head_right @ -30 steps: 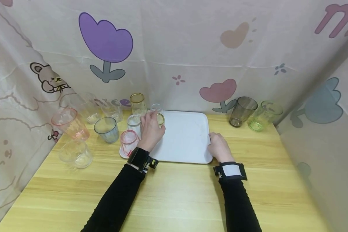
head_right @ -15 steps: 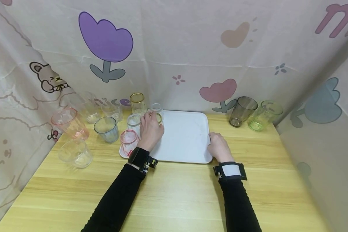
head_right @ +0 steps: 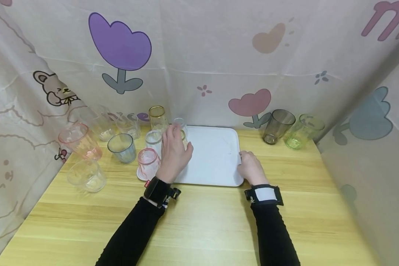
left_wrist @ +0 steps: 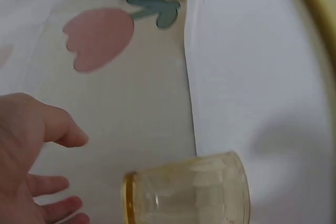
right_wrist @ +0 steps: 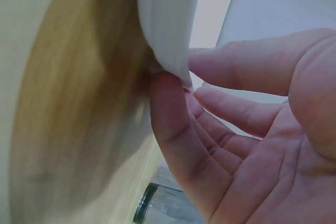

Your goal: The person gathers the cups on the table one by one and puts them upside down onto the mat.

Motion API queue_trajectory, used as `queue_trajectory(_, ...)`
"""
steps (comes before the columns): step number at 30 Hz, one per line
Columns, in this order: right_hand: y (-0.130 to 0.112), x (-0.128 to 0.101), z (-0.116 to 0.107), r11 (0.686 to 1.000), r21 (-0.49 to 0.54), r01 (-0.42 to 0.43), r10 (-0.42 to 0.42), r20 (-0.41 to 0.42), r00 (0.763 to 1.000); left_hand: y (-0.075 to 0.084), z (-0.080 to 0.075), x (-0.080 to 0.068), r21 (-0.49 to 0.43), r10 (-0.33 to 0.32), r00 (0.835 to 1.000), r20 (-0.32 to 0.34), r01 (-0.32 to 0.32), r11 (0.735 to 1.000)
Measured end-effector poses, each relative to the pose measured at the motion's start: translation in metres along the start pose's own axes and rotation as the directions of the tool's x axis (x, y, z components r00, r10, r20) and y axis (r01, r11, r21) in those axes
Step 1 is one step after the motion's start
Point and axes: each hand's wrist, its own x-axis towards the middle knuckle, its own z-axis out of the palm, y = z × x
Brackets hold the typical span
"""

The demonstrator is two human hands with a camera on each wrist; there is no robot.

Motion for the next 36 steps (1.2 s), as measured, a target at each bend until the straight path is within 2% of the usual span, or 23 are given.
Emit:
queue_trajectory(4,-0.001,0.000,-0.002,1.000,0.006,-0.003,0.003,0.005,1.000,0.006,0.001,-0.015,-0.034,0.123,0.992,-0.010,-0.123,0.992)
queue_trajectory(8,-0.001,0.001,-0.001,1.000,0.000,-0.003,0.002,0.004,1.000,0.010,0.007,-0.030,-0.074,0.228,0.973,0.043,-0.225,0.972)
queue_trajectory(12,0.000,0.002,0.001,1.000,-0.001,-0.010,0.010,0.016,1.000,0.010,0.016,-0.044,-0.090,0.309,0.939,0.152,-0.298,0.950)
queue_trajectory(16,0.001,0.001,0.001,1.000,0.020,-0.023,0.023,0.009,1.000,0.012,0.023,-0.055,-0.067,0.355,0.899,0.255,-0.349,0.935)
queue_trajectory(21,0.003,-0.001,-0.001,0.997,0.081,-0.009,0.018,-0.122,0.992,0.015,0.028,-0.061,-0.013,0.358,0.859,0.367,-0.380,0.925)
queue_trajectory(25,0.004,-0.002,-0.005,0.991,0.133,0.000,0.032,-0.245,0.969,0.016,0.030,-0.064,0.015,0.329,0.821,0.466,-0.379,0.925)
queue_trajectory(27,0.005,-0.004,-0.008,0.987,0.162,0.000,0.048,-0.295,0.954,0.017,0.031,-0.065,0.020,0.318,0.811,0.491,-0.376,0.927)
queue_trajectory(31,0.009,-0.005,-0.011,0.973,0.232,0.006,0.090,-0.402,0.911,0.017,0.032,-0.067,0.021,0.304,0.802,0.514,-0.366,0.930)
queue_trajectory(36,0.014,-0.007,-0.012,0.949,0.316,0.013,0.159,-0.514,0.843,0.019,0.034,-0.069,0.018,0.266,0.777,0.570,-0.335,0.942)
